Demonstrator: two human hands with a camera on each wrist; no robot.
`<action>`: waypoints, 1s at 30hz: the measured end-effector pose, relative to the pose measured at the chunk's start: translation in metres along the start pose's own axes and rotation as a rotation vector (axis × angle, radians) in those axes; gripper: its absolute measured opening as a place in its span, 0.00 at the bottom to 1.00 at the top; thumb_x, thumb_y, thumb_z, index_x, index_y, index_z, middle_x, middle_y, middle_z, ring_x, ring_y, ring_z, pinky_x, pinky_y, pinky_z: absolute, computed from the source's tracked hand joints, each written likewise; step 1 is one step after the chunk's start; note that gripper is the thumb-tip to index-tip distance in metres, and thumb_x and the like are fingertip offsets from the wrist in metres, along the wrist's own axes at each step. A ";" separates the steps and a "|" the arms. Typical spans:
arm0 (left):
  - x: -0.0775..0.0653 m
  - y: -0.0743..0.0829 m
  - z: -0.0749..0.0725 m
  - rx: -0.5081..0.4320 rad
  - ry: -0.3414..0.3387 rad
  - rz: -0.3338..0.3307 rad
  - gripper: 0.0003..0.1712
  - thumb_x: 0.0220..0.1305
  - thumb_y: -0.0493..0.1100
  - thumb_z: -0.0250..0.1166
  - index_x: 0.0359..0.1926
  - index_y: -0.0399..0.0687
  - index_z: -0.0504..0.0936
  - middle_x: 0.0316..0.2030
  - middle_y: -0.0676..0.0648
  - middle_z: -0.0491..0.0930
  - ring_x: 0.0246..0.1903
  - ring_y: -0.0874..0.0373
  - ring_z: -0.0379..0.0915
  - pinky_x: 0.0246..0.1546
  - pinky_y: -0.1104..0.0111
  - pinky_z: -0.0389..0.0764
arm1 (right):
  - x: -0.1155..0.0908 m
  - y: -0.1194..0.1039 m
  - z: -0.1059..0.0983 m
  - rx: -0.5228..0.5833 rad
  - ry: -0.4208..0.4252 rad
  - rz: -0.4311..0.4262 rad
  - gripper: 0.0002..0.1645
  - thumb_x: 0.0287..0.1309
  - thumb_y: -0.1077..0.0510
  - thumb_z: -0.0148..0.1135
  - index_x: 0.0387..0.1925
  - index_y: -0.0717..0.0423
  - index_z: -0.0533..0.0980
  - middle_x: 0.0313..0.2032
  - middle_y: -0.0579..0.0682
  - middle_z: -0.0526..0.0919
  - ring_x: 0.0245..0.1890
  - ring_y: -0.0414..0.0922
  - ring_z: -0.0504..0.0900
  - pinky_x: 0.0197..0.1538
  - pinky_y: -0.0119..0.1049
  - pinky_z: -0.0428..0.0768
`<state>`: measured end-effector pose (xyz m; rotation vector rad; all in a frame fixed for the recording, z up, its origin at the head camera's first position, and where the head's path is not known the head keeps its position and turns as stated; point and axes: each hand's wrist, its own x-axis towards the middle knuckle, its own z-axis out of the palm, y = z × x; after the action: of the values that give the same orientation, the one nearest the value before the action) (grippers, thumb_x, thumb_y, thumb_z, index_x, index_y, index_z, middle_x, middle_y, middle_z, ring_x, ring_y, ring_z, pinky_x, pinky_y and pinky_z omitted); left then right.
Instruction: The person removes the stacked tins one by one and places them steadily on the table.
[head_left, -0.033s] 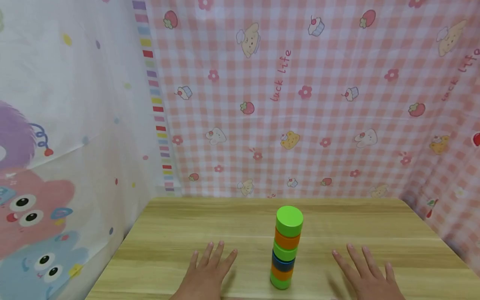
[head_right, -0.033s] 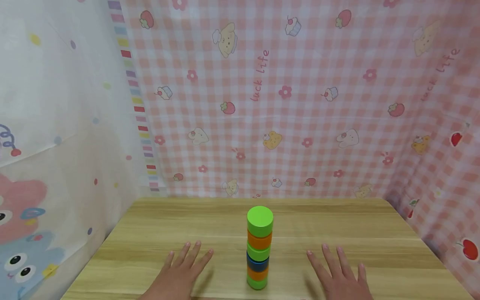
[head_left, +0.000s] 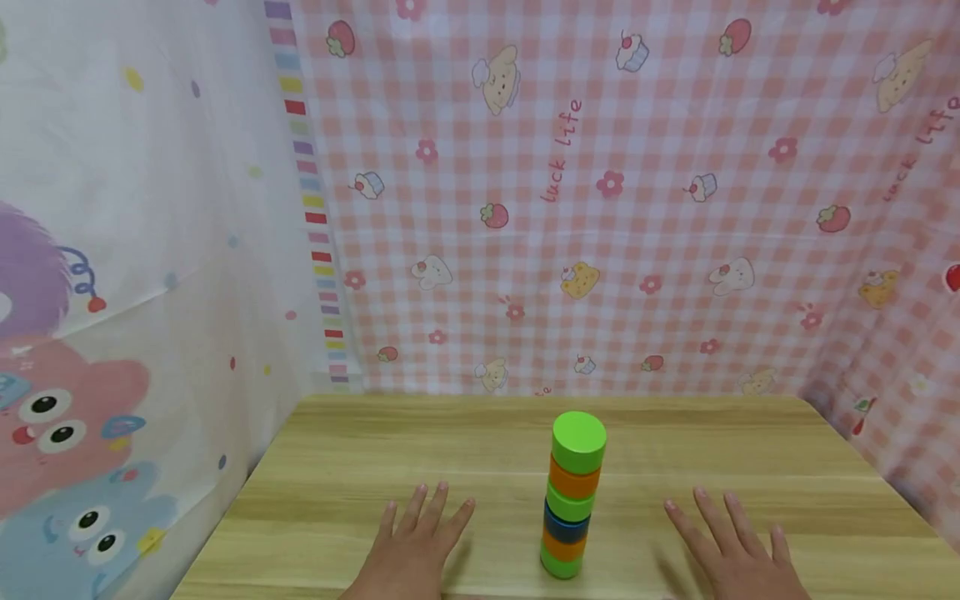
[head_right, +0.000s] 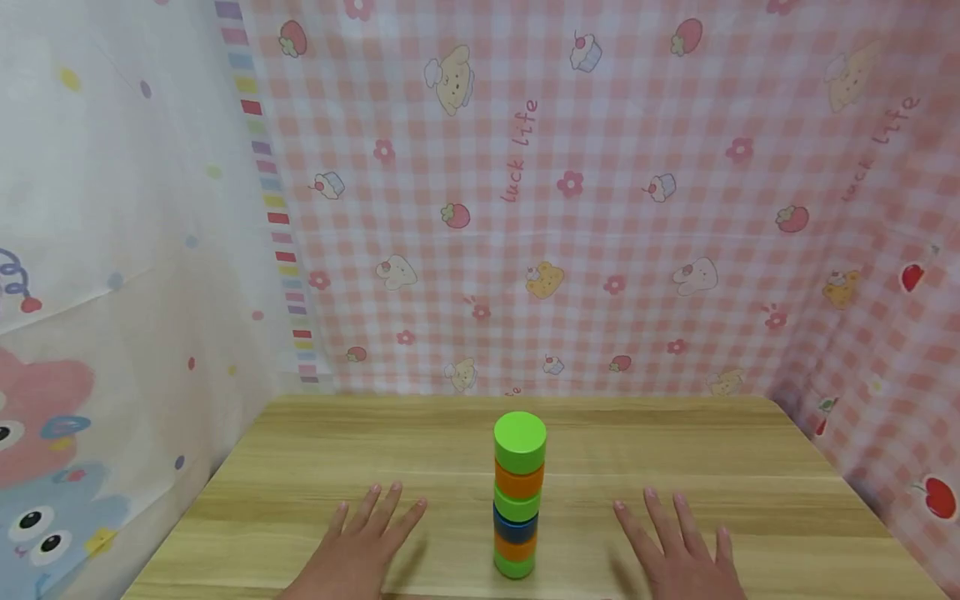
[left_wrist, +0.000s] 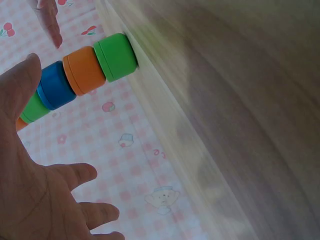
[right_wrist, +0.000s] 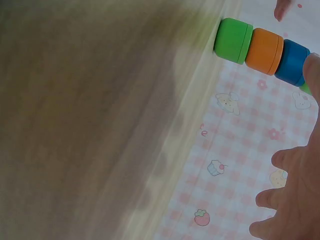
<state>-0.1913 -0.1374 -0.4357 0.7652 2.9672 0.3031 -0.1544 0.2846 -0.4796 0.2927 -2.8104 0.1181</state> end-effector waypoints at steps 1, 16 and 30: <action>0.000 0.000 0.001 0.006 0.006 0.009 0.66 0.50 0.84 0.66 0.82 0.56 0.60 0.80 0.32 0.55 0.79 0.28 0.49 0.69 0.24 0.53 | -0.001 0.000 0.000 -0.005 -0.004 0.000 0.68 0.43 0.12 0.64 0.82 0.17 0.46 0.77 0.57 0.67 0.74 0.68 0.65 0.63 0.83 0.57; 0.003 0.008 0.001 -0.081 -0.010 0.032 0.68 0.48 0.86 0.65 0.83 0.59 0.58 0.80 0.32 0.56 0.78 0.28 0.52 0.68 0.25 0.57 | 0.007 -0.001 -0.020 0.123 0.046 0.005 0.56 0.48 0.21 0.72 0.72 0.45 0.72 0.69 0.60 0.77 0.69 0.70 0.71 0.56 0.84 0.62; 0.009 0.034 -0.013 -0.440 0.025 -0.013 0.60 0.56 0.75 0.72 0.81 0.55 0.61 0.79 0.35 0.60 0.76 0.31 0.58 0.65 0.29 0.67 | 0.020 -0.017 -0.056 0.339 0.048 0.038 0.49 0.55 0.31 0.75 0.68 0.57 0.74 0.64 0.65 0.78 0.63 0.70 0.76 0.54 0.72 0.76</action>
<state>-0.1842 -0.1058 -0.4160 0.6852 2.7635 0.9286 -0.1526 0.2704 -0.4192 0.3077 -2.7390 0.6053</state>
